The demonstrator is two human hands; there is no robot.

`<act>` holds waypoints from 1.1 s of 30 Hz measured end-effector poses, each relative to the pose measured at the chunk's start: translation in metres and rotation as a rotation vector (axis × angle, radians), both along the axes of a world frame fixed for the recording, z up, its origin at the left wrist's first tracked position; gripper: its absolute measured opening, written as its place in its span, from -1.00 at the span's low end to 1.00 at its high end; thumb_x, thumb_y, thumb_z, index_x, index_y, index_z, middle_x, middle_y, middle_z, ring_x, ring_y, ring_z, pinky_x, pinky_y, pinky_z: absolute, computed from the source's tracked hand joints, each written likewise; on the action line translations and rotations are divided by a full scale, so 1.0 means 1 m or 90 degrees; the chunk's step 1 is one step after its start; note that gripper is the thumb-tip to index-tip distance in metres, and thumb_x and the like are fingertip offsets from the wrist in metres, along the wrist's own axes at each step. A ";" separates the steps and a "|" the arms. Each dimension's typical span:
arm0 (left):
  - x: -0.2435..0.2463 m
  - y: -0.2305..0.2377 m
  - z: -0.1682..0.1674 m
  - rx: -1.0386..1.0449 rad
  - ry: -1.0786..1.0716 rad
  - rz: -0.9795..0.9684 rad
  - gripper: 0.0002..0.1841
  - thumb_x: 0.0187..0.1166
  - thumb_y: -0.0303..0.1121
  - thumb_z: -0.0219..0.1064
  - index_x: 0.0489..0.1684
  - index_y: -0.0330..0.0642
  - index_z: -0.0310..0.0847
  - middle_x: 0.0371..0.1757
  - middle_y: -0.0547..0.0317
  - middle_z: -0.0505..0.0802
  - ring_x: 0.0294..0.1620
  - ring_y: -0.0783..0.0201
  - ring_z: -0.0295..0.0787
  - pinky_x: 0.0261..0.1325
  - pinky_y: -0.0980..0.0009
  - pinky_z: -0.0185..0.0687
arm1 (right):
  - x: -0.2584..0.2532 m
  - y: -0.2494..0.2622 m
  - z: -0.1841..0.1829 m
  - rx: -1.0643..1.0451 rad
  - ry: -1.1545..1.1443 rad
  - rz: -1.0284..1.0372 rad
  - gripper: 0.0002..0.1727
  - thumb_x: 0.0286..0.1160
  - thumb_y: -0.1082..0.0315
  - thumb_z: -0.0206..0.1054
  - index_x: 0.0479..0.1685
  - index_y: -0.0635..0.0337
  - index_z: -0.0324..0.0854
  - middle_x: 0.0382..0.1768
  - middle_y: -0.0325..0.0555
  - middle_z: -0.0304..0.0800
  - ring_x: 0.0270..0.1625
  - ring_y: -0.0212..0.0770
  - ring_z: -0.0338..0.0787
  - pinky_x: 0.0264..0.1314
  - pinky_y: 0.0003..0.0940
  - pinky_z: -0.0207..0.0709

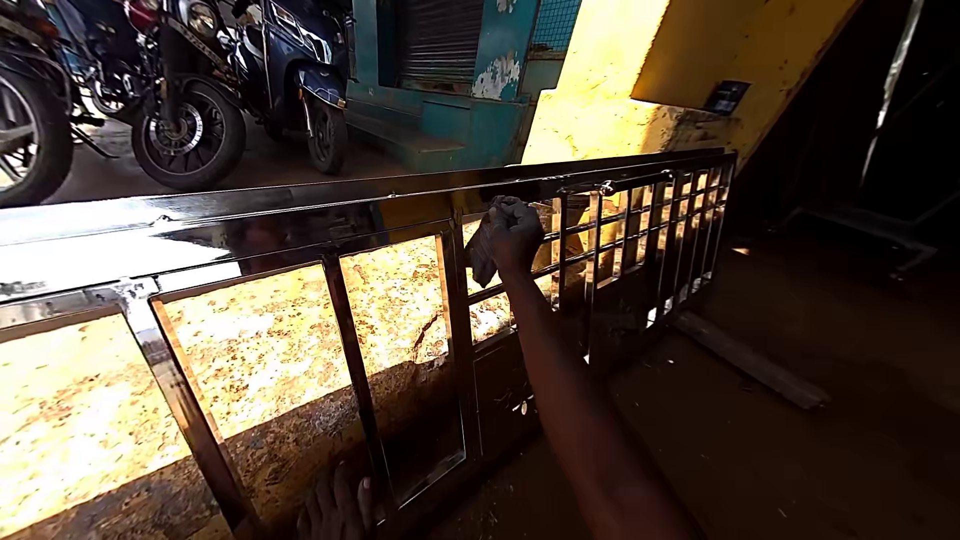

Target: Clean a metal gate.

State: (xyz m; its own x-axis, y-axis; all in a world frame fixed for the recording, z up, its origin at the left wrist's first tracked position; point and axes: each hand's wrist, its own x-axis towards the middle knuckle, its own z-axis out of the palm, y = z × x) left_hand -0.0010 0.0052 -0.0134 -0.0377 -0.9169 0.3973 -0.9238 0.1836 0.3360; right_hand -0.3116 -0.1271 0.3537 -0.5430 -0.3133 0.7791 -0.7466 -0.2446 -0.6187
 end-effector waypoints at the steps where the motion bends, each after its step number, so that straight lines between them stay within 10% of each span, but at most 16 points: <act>1: 0.000 -0.001 0.000 -0.001 0.002 -0.003 -0.23 0.71 0.20 -0.23 0.46 -0.28 0.60 0.51 -0.34 0.65 0.52 -0.37 0.56 0.50 -0.28 0.39 | 0.008 0.003 -0.001 0.001 0.035 0.019 -0.83 0.47 0.42 0.45 -0.14 0.37 0.82 -0.11 0.17 0.78 -0.02 -0.01 0.78 0.12 -0.12 0.65; 8: -0.005 -0.001 -0.001 0.015 0.006 -0.004 -0.26 0.72 0.19 -0.21 0.47 -0.24 0.59 0.52 -0.26 0.65 0.55 -0.30 0.54 0.56 -0.22 0.34 | -0.023 -0.007 0.030 0.061 -0.010 -0.077 -0.76 0.64 0.29 0.33 -0.01 0.26 0.82 0.01 0.13 0.83 0.12 0.05 0.80 0.28 0.03 0.58; 12: -0.004 -0.003 -0.001 0.010 0.014 -0.005 -0.25 0.72 0.19 -0.22 0.48 -0.23 0.58 0.53 -0.24 0.65 0.57 -0.29 0.52 0.55 -0.22 0.34 | -0.012 -0.015 0.020 -0.053 0.236 -0.054 -0.78 0.58 0.36 0.34 -0.11 0.27 0.88 -0.11 0.13 0.86 -0.01 0.05 0.86 0.09 -0.06 0.72; 16: -0.004 -0.002 -0.001 -0.008 0.016 -0.005 -0.23 0.72 0.21 -0.23 0.46 -0.26 0.59 0.50 -0.30 0.65 0.54 -0.34 0.54 0.52 -0.24 0.37 | -0.057 -0.011 0.043 0.131 0.017 -0.121 -0.72 0.69 0.27 0.24 0.09 0.17 0.83 0.19 0.10 0.82 0.34 0.05 0.74 0.49 0.05 0.48; 20: -0.005 -0.003 0.002 0.005 0.026 -0.020 -0.23 0.71 0.22 -0.22 0.48 -0.26 0.57 0.53 -0.30 0.63 0.56 -0.35 0.52 0.53 -0.26 0.34 | -0.035 -0.010 0.028 0.004 0.197 -0.045 -0.83 0.47 0.42 0.40 -0.32 0.40 0.80 -0.16 0.19 0.85 -0.03 0.06 0.86 0.11 -0.03 0.70; 24: 0.000 -0.003 -0.001 -0.019 0.018 -0.010 -0.22 0.72 0.22 -0.23 0.46 -0.27 0.59 0.51 -0.31 0.65 0.54 -0.36 0.55 0.52 -0.26 0.38 | -0.049 -0.005 0.049 0.181 -0.024 -0.112 -0.76 0.61 0.27 0.33 0.00 0.21 0.81 0.05 0.09 0.87 0.21 0.05 0.80 0.37 0.12 0.52; 28: -0.003 -0.004 -0.004 -0.028 0.015 -0.022 -0.20 0.72 0.24 -0.27 0.46 -0.26 0.59 0.50 -0.32 0.66 0.53 -0.35 0.56 0.51 -0.24 0.39 | -0.037 -0.012 0.033 0.018 0.204 -0.057 -0.80 0.52 0.40 0.36 -0.21 0.39 0.82 -0.11 0.18 0.88 0.02 0.08 0.88 0.17 0.02 0.69; 33: 0.002 -0.002 -0.001 -0.024 0.007 -0.011 -0.20 0.72 0.23 -0.25 0.46 -0.26 0.60 0.49 -0.34 0.66 0.52 -0.36 0.56 0.52 -0.25 0.38 | -0.034 -0.012 0.049 0.138 0.008 -0.134 -0.75 0.64 0.29 0.28 0.04 0.23 0.80 0.09 0.10 0.83 0.23 0.05 0.78 0.36 0.06 0.55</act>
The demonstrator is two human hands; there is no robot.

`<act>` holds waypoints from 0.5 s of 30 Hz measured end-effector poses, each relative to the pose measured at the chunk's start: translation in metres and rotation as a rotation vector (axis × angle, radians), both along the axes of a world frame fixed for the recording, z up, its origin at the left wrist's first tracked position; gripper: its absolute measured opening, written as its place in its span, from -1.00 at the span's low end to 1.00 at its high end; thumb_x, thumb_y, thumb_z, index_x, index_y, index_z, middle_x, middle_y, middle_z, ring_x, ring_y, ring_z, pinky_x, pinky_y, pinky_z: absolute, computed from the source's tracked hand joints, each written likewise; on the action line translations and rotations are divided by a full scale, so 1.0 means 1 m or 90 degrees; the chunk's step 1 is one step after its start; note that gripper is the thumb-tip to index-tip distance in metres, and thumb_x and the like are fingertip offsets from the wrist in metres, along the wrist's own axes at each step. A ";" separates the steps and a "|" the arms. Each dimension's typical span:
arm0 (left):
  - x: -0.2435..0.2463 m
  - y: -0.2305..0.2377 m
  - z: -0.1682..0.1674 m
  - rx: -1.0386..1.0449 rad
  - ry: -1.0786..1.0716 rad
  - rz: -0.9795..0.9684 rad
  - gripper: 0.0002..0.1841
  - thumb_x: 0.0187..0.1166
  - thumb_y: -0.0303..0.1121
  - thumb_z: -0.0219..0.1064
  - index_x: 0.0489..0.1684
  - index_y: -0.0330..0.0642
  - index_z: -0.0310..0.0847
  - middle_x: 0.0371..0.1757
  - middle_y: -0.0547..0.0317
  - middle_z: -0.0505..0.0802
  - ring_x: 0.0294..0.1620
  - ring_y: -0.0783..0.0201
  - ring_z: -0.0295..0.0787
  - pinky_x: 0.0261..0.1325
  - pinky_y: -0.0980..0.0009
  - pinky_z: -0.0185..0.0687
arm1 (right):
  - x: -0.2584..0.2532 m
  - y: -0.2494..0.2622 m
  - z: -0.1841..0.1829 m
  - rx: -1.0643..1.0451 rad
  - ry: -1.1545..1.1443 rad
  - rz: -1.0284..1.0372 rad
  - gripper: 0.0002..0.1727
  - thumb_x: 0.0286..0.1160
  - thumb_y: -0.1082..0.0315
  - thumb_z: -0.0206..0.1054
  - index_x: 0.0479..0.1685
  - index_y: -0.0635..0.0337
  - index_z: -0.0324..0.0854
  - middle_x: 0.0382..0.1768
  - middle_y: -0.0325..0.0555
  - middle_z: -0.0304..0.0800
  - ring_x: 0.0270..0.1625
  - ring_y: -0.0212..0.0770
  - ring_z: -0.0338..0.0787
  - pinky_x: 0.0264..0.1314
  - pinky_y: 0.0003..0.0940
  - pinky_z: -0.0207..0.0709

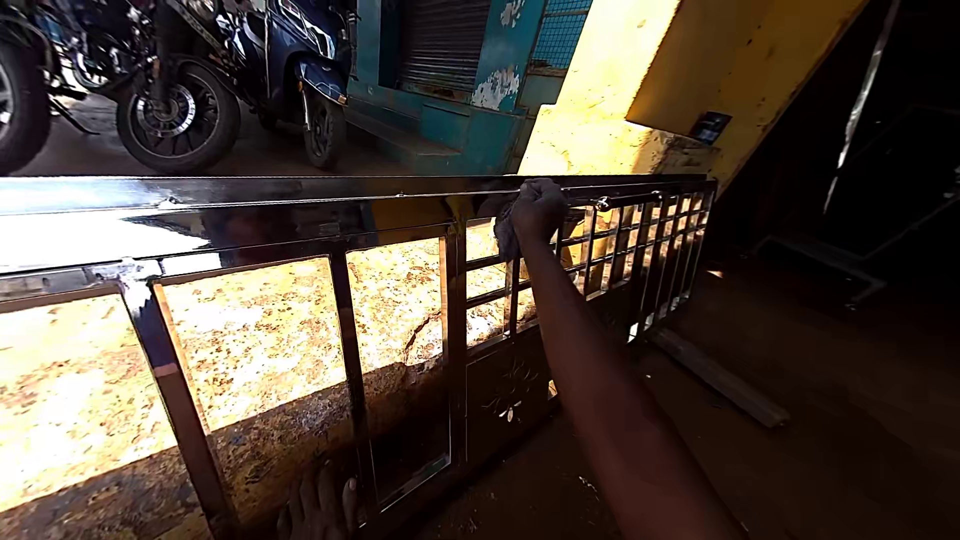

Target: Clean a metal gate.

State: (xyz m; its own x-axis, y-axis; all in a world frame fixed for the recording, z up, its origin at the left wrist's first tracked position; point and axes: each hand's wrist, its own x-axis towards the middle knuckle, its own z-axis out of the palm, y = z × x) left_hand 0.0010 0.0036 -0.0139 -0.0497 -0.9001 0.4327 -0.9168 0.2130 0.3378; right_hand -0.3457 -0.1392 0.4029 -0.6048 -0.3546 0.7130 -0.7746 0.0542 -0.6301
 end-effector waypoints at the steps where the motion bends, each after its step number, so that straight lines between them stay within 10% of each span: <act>1: -0.002 0.001 0.000 -0.002 0.004 -0.004 -0.21 0.72 0.23 -0.25 0.45 -0.27 0.61 0.49 -0.34 0.66 0.52 -0.37 0.57 0.51 -0.25 0.39 | 0.012 0.000 -0.008 -0.057 0.098 0.039 -0.77 0.62 0.35 0.30 -0.05 0.33 0.80 -0.02 0.16 0.82 0.11 0.07 0.82 0.26 0.00 0.63; 3: -0.006 0.000 0.001 0.012 0.008 -0.010 -0.21 0.73 0.24 -0.25 0.48 -0.25 0.58 0.52 -0.32 0.65 0.54 -0.35 0.55 0.53 -0.25 0.36 | 0.010 -0.012 -0.022 -0.191 0.301 0.119 -0.81 0.50 0.45 0.35 -0.23 0.42 0.82 -0.24 0.20 0.82 -0.11 0.07 0.84 0.05 -0.10 0.72; 8: -0.003 -0.002 -0.003 -0.012 0.004 0.009 -0.22 0.72 0.22 -0.23 0.44 -0.26 0.62 0.47 -0.33 0.68 0.50 -0.36 0.59 0.49 -0.26 0.41 | -0.015 -0.010 -0.004 -0.079 0.040 -0.007 -0.75 0.63 0.34 0.29 0.02 0.31 0.80 0.10 0.16 0.82 0.25 0.09 0.77 0.41 0.05 0.52; 12: -0.005 0.002 0.000 0.004 0.012 -0.009 -0.22 0.73 0.22 -0.23 0.46 -0.27 0.60 0.50 -0.34 0.65 0.50 -0.37 0.58 0.49 -0.27 0.40 | 0.038 -0.019 -0.025 -0.266 0.394 0.185 -0.84 0.45 0.51 0.35 -0.19 0.36 0.85 -0.15 0.18 0.87 -0.02 0.09 0.84 0.13 -0.07 0.65; 15: -0.002 0.000 0.000 -0.001 0.010 0.001 -0.22 0.71 0.22 -0.22 0.44 -0.27 0.61 0.49 -0.32 0.67 0.50 -0.35 0.58 0.49 -0.25 0.40 | -0.015 -0.026 -0.006 -0.147 0.270 0.067 -0.70 0.66 0.30 0.24 -0.03 0.36 0.80 -0.02 0.19 0.85 0.15 0.14 0.79 0.32 0.00 0.57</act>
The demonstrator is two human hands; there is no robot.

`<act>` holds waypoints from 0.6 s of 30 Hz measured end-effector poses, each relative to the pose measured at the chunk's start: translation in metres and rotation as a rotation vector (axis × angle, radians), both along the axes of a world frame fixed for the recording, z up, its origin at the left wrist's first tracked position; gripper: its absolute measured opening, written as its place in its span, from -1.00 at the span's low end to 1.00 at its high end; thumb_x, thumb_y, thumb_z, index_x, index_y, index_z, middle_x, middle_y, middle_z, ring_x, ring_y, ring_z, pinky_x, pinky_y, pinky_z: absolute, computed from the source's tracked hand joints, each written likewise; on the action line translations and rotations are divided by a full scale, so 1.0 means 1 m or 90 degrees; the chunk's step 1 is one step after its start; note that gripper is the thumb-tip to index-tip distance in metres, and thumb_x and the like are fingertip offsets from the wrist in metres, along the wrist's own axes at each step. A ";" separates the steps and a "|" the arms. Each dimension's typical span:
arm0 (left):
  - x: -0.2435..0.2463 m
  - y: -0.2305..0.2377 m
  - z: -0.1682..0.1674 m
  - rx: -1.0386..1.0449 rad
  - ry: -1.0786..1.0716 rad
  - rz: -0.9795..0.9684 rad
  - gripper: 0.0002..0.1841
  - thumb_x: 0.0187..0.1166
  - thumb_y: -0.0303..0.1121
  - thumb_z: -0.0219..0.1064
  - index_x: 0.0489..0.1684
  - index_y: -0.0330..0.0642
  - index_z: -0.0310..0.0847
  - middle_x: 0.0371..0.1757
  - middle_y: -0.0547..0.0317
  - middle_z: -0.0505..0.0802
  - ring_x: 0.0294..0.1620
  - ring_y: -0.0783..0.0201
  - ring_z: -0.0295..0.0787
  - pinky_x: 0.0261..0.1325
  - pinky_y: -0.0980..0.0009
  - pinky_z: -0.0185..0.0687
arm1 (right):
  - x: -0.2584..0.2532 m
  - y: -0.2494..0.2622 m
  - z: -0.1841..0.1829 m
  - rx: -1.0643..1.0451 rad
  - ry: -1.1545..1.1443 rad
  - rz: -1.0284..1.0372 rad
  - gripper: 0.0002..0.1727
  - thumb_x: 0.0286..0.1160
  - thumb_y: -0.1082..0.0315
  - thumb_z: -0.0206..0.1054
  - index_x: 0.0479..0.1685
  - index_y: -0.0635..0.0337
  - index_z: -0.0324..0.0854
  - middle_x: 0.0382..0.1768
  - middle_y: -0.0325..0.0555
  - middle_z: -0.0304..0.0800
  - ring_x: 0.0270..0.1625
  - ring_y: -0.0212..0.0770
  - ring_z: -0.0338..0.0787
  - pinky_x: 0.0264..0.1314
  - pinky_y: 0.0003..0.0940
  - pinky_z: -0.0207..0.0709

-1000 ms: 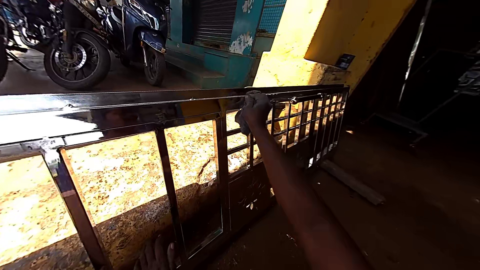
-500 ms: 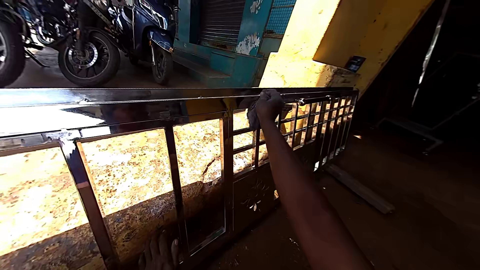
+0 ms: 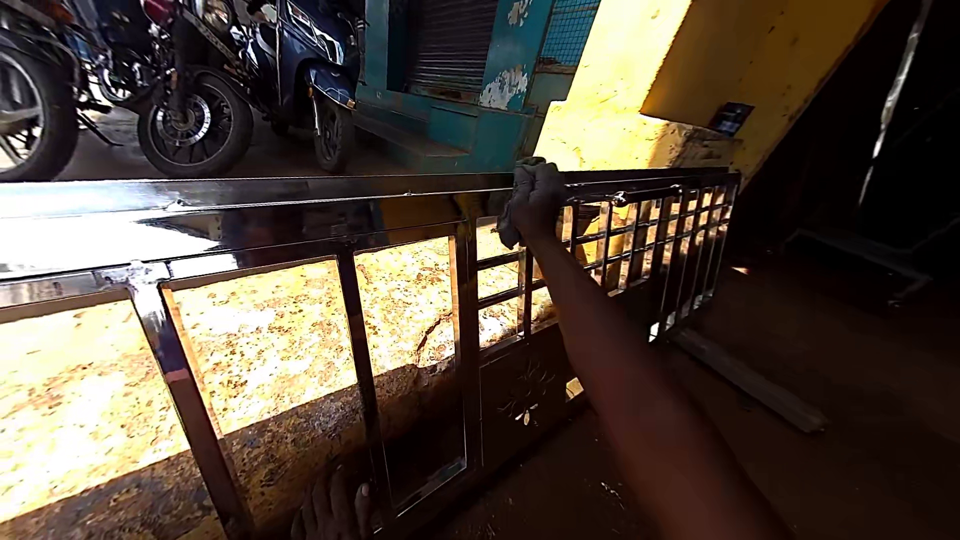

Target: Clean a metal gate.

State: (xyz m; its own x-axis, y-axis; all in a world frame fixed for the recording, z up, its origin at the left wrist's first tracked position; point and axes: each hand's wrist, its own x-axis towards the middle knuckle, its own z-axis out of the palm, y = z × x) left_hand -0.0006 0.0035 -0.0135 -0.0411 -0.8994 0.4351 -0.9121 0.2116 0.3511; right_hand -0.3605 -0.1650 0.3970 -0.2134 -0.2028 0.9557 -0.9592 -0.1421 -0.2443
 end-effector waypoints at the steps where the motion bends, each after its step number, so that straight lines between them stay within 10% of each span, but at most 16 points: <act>1: 0.000 0.000 0.001 0.002 0.000 0.004 -0.23 0.71 0.21 -0.22 0.44 -0.26 0.61 0.49 -0.31 0.66 0.50 -0.35 0.58 0.50 -0.24 0.39 | -0.012 0.001 0.013 0.099 -0.095 -0.088 -0.61 0.76 0.18 0.12 0.11 0.29 0.75 0.13 0.15 0.82 0.31 0.13 0.73 0.45 0.05 0.47; 4: -0.001 -0.001 0.003 0.012 0.001 -0.004 -0.23 0.71 0.20 -0.23 0.44 -0.27 0.60 0.50 -0.30 0.66 0.52 -0.34 0.56 0.52 -0.24 0.37 | 0.018 -0.005 0.025 0.094 -0.037 -0.130 -0.49 0.85 0.08 -0.03 0.03 0.31 0.75 0.05 0.17 0.79 0.26 0.19 0.71 0.35 0.11 0.48; 8: 0.002 -0.003 -0.001 0.020 0.009 -0.004 -0.26 0.73 0.18 -0.20 0.46 -0.27 0.58 0.51 -0.30 0.65 0.54 -0.31 0.55 0.55 -0.20 0.36 | 0.043 -0.020 0.004 -0.139 0.206 0.123 -0.55 0.79 0.19 0.02 -0.25 0.24 0.78 -0.25 0.04 0.84 -0.12 -0.01 0.79 0.02 0.03 0.49; 13: -0.004 -0.004 -0.001 0.016 0.002 -0.003 -0.26 0.72 0.19 -0.20 0.47 -0.25 0.58 0.51 -0.27 0.65 0.57 -0.30 0.52 0.58 -0.21 0.32 | -0.024 -0.017 0.015 -0.045 0.074 -0.242 -0.50 0.79 0.14 -0.09 -0.12 0.22 0.77 -0.09 0.09 0.85 0.05 0.11 0.82 0.18 0.19 0.46; 18: 0.000 -0.006 -0.002 0.014 -0.011 0.000 -0.26 0.73 0.19 -0.24 0.46 -0.22 0.59 0.53 -0.22 0.65 0.56 -0.24 0.54 0.56 -0.15 0.36 | 0.021 -0.019 0.012 -0.151 0.214 -0.111 -0.57 0.74 0.16 0.06 -0.28 0.22 0.77 -0.28 0.06 0.81 -0.21 0.05 0.79 -0.17 -0.01 0.49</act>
State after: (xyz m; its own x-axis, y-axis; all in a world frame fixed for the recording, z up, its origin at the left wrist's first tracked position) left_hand -0.0002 -0.0022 -0.0157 -0.0481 -0.9088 0.4144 -0.9181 0.2037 0.3401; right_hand -0.3395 -0.1837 0.4093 0.1055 0.0416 0.9936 -0.9944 0.0150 0.1050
